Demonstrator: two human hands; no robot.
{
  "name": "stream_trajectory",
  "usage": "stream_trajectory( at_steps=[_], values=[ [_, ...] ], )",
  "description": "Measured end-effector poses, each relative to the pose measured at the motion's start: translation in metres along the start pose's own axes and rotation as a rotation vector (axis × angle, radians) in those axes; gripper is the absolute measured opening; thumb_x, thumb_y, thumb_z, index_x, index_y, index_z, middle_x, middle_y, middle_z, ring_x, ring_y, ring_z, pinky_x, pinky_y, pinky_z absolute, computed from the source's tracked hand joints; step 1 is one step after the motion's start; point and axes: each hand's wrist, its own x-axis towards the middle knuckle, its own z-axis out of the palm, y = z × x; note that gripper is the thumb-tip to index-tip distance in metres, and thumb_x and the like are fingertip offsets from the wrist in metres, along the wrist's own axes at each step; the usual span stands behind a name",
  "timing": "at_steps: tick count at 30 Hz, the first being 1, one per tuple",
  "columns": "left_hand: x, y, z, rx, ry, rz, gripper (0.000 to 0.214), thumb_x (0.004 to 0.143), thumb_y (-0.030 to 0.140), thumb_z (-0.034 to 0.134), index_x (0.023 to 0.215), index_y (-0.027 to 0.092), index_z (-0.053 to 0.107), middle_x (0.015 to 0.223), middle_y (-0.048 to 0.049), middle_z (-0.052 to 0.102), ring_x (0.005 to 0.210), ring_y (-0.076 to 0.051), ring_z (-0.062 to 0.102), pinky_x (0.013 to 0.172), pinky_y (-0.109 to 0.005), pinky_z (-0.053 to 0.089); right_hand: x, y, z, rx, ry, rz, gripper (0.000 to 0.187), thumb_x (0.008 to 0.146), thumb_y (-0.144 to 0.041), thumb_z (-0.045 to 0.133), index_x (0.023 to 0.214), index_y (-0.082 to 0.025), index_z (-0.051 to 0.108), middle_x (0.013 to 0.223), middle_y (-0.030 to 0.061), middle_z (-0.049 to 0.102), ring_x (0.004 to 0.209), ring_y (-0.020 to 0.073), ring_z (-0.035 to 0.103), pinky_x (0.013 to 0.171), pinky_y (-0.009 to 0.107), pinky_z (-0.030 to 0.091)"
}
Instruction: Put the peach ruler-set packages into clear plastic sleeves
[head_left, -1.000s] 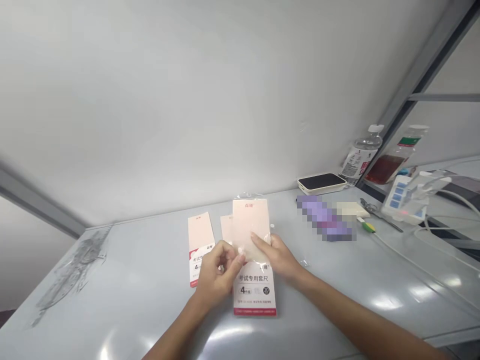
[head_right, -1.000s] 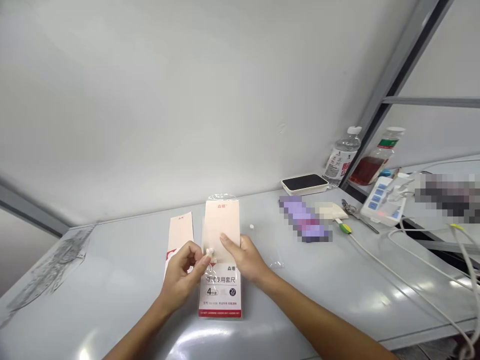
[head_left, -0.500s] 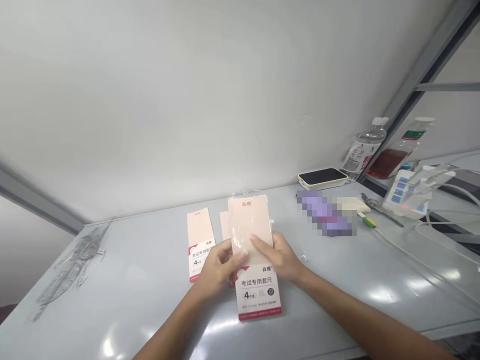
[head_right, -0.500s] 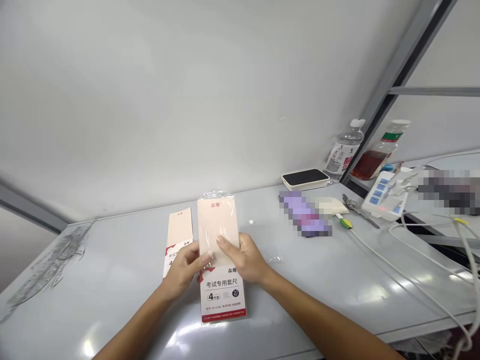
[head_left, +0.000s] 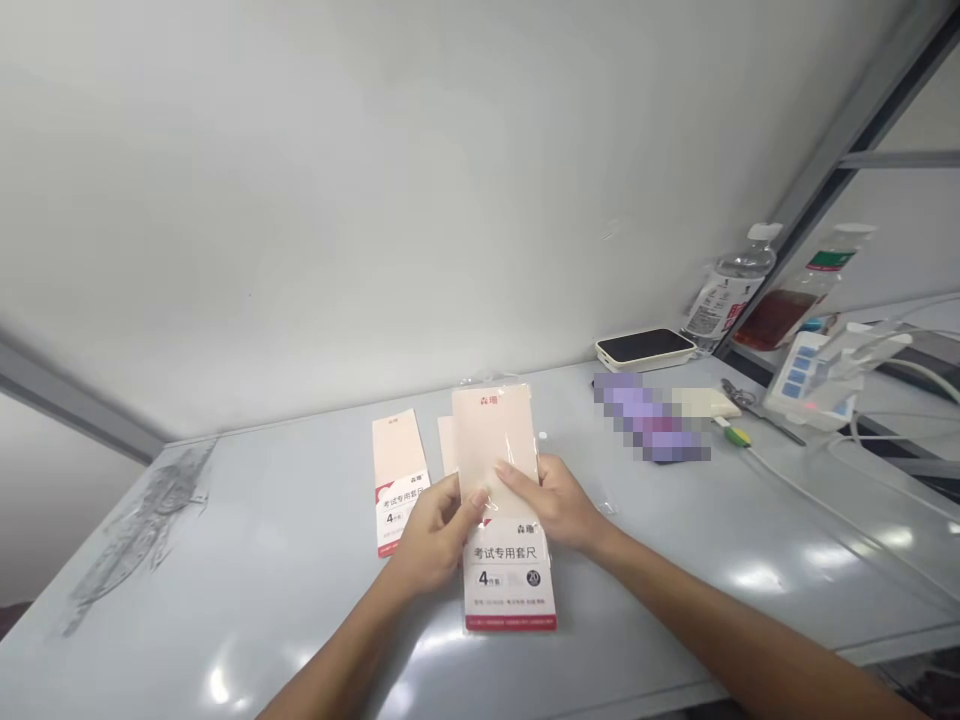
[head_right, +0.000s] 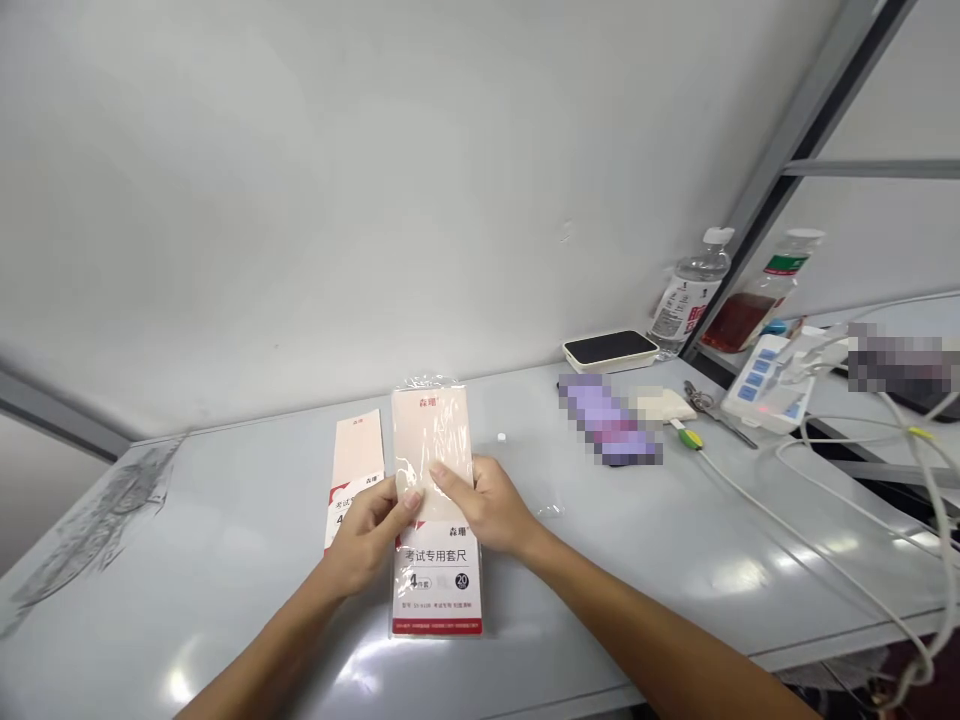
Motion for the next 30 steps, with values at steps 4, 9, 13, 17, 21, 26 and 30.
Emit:
stream_trajectory(
  at_steps=[4, 9, 13, 17, 21, 26, 30],
  values=[
    [0.003, -0.004, 0.000, 0.011, 0.060, -0.030, 0.028, 0.080, 0.042, 0.047, 0.072, 0.016, 0.049, 0.065, 0.0002, 0.054, 0.057, -0.011, 0.051, 0.051, -0.022, 0.039, 0.004, 0.000, -0.001, -0.061, 0.024, 0.003, 0.031, 0.079, -0.044, 0.050, 0.078, -0.014, 0.057, 0.067, 0.0032, 0.060, 0.059, 0.0151, 0.057, 0.051, 0.025, 0.043],
    [0.012, -0.012, -0.012, 0.360, 0.288, -0.063, 0.037, 0.077, 0.051, 0.044, 0.062, 0.018, 0.046, 0.056, 0.0017, 0.052, 0.051, -0.011, 0.048, 0.047, -0.022, 0.033, 0.010, -0.002, -0.012, -0.269, 0.033, 0.046, 0.028, 0.080, -0.045, 0.047, 0.089, -0.019, 0.051, 0.060, -0.0021, 0.057, 0.052, 0.0141, 0.056, 0.049, 0.025, 0.043],
    [0.017, -0.012, -0.028, 0.797, 0.409, -0.196, 0.045, 0.075, 0.062, 0.035, 0.064, 0.019, 0.046, 0.054, 0.0010, 0.053, 0.050, -0.014, 0.049, 0.048, -0.024, 0.032, 0.012, -0.002, -0.023, -0.770, 0.138, 0.106, 0.035, 0.081, -0.045, 0.044, 0.107, -0.022, 0.049, 0.062, -0.0018, 0.060, 0.057, 0.0169, 0.057, 0.054, 0.028, 0.041],
    [0.017, -0.007, -0.049, 1.119, 0.470, -0.397, 0.058, 0.072, 0.070, 0.027, 0.088, 0.018, 0.047, 0.073, -0.0071, 0.061, 0.064, -0.023, 0.056, 0.051, -0.029, 0.034, 0.017, -0.006, -0.039, -1.220, 0.315, 0.157, 0.034, 0.084, -0.044, 0.035, 0.102, -0.023, 0.056, 0.072, 0.0025, 0.064, 0.071, 0.0212, 0.059, 0.061, 0.031, 0.038],
    [0.016, -0.002, -0.069, 1.198, 0.449, -0.564, 0.066, 0.061, 0.074, 0.037, 0.093, 0.016, 0.045, 0.096, -0.0144, 0.057, 0.078, -0.028, 0.058, 0.056, -0.032, 0.037, 0.022, -0.011, -0.061, -1.428, 0.421, 0.352, 0.042, 0.082, -0.049, 0.035, 0.100, -0.017, 0.056, 0.092, 0.0103, 0.062, 0.082, 0.0255, 0.058, 0.062, 0.033, 0.038],
    [0.016, -0.001, -0.082, 1.120, 0.362, -0.700, 0.064, 0.049, 0.073, 0.051, 0.085, 0.019, 0.046, 0.089, -0.0116, 0.061, 0.077, -0.027, 0.059, 0.057, -0.032, 0.039, 0.022, -0.012, -0.077, -1.474, 0.396, 0.492, 0.064, 0.066, -0.066, 0.047, 0.097, -0.010, 0.053, 0.104, 0.0174, 0.054, 0.091, 0.0301, 0.054, 0.064, 0.035, 0.040],
    [0.017, -0.002, -0.081, 1.092, 0.389, -0.649, 0.061, 0.051, 0.068, 0.054, 0.086, 0.019, 0.043, 0.091, -0.0109, 0.061, 0.074, -0.026, 0.060, 0.056, -0.032, 0.039, 0.022, -0.012, -0.078, -1.443, 0.389, 0.521, 0.073, 0.056, -0.067, 0.056, 0.100, -0.009, 0.050, 0.102, 0.0184, 0.054, 0.090, 0.0304, 0.055, 0.062, 0.034, 0.041]
  ],
)
